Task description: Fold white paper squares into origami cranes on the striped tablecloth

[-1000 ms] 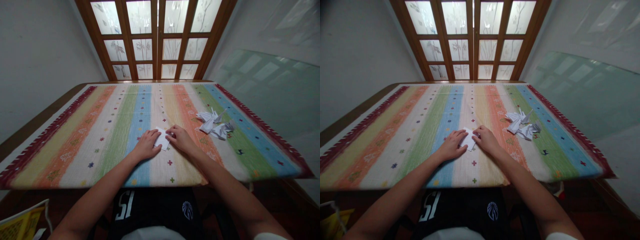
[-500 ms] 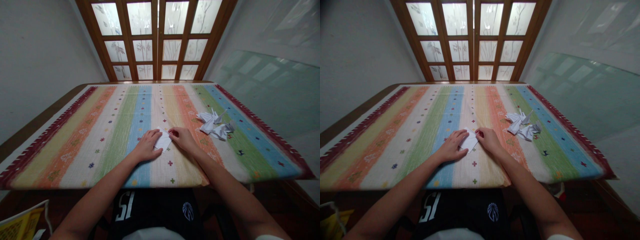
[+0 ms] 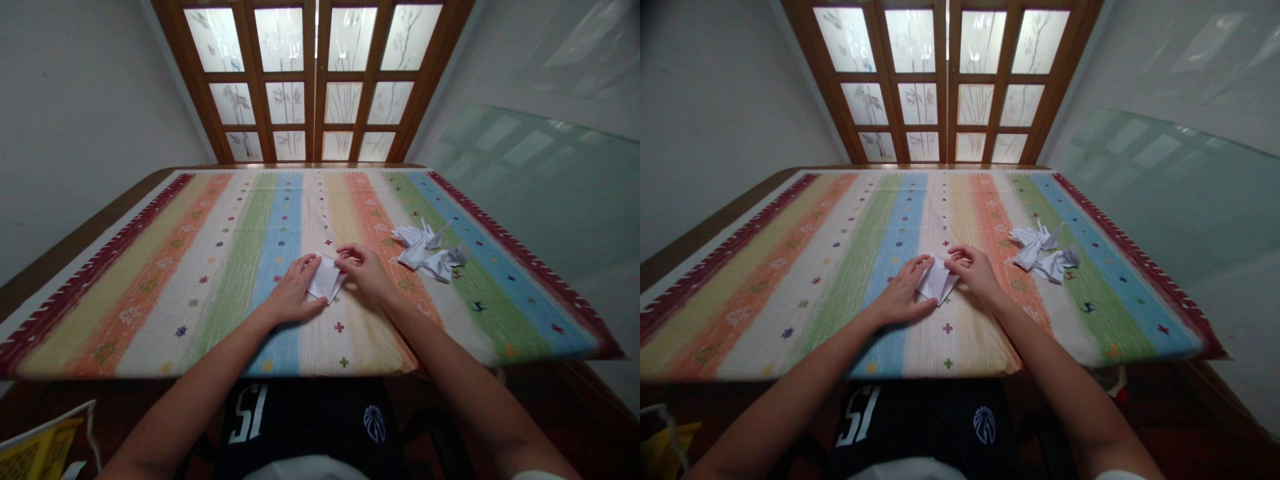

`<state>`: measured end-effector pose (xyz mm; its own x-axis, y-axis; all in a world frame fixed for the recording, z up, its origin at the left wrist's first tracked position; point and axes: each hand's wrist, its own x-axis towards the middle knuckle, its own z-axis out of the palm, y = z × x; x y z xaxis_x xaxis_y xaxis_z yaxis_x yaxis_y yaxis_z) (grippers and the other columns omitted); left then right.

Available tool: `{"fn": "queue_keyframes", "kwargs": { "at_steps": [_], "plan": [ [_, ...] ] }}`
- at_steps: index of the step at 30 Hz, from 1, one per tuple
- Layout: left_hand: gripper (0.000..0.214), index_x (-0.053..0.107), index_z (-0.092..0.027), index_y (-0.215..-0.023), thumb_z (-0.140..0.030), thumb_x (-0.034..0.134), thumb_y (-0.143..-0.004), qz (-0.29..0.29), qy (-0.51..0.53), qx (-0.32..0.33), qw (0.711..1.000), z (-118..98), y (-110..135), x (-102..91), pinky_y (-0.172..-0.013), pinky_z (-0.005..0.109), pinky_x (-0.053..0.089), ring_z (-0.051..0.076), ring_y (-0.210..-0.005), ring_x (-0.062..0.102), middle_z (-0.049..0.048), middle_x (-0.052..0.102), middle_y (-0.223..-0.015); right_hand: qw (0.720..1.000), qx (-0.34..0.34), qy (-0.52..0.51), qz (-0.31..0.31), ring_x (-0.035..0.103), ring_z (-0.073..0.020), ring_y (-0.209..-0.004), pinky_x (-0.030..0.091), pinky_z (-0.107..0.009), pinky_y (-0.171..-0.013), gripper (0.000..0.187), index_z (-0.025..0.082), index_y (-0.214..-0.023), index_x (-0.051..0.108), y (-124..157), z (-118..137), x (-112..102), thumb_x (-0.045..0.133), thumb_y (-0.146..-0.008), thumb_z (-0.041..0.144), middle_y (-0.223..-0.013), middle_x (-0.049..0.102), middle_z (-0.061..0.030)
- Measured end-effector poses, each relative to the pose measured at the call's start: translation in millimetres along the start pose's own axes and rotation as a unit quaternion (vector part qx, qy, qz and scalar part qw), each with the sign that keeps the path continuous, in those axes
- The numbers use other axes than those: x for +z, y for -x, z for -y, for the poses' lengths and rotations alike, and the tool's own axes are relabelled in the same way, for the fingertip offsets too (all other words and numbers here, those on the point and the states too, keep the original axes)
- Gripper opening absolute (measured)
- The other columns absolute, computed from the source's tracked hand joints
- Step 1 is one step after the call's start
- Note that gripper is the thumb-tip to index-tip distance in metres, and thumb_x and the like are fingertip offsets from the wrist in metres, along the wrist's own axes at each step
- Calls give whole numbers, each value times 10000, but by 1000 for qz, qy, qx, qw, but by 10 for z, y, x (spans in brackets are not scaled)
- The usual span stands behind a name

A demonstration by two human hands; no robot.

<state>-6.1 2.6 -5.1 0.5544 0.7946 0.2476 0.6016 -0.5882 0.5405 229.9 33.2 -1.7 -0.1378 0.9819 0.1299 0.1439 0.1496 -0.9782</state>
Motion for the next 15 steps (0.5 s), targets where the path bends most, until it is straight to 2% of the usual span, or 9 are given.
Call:
{"fn": "queue_keyframes", "kwargs": {
  "at_steps": [4, 8, 11, 15],
  "plan": [
    [990, 315, -222, -1660, -521, 811, -857, 0, -1, -6, 1000, 34, -6, 39, -1316, 634, 341, 404, -1589, 379, 219, 366, -1706, 994, 62, -32, 89, 714, -209, -808, 593, -334, -719, 493, 201, -1111, 715, 12, -17, 19, 846, -780, 542, -929, 744, -60],
    [1081, 288, -198, -1667, -545, 858, -817, 1, -3, -17, 1000, 72, -15, 74, -1315, 635, 343, 411, -1605, 362, 237, 353, -1713, 984, 66, 9, 165, 679, -201, -771, 573, -329, -727, 349, 173, -970, 755, 50, -25, 84, 863, -776, 442, -880, 759, -61],
    [1105, 280, -195, -1670, -553, 869, -807, 0, 1, -21, 1000, 78, -15, 77, -1321, 634, 335, 412, -1607, 364, 238, 357, -1712, 983, 60, 27, 169, 690, -211, -805, 582, -338, -759, 258, 183, -989, 763, 55, -63, 124, 785, -863, 408, -908, 775, -61],
    [1066, 277, -195, -1673, -558, 838, -841, -9, 8, -16, 1000, 60, -10, 66, -1325, 624, 337, 405, -1596, 388, 234, 379, -1702, 988, 42, 28, 147, 715, -238, -907, 603, -363, -817, 231, 198, -1065, 743, 44, -130, 142, 680, -962, 395, -994, 787, -76]
  ]
}}
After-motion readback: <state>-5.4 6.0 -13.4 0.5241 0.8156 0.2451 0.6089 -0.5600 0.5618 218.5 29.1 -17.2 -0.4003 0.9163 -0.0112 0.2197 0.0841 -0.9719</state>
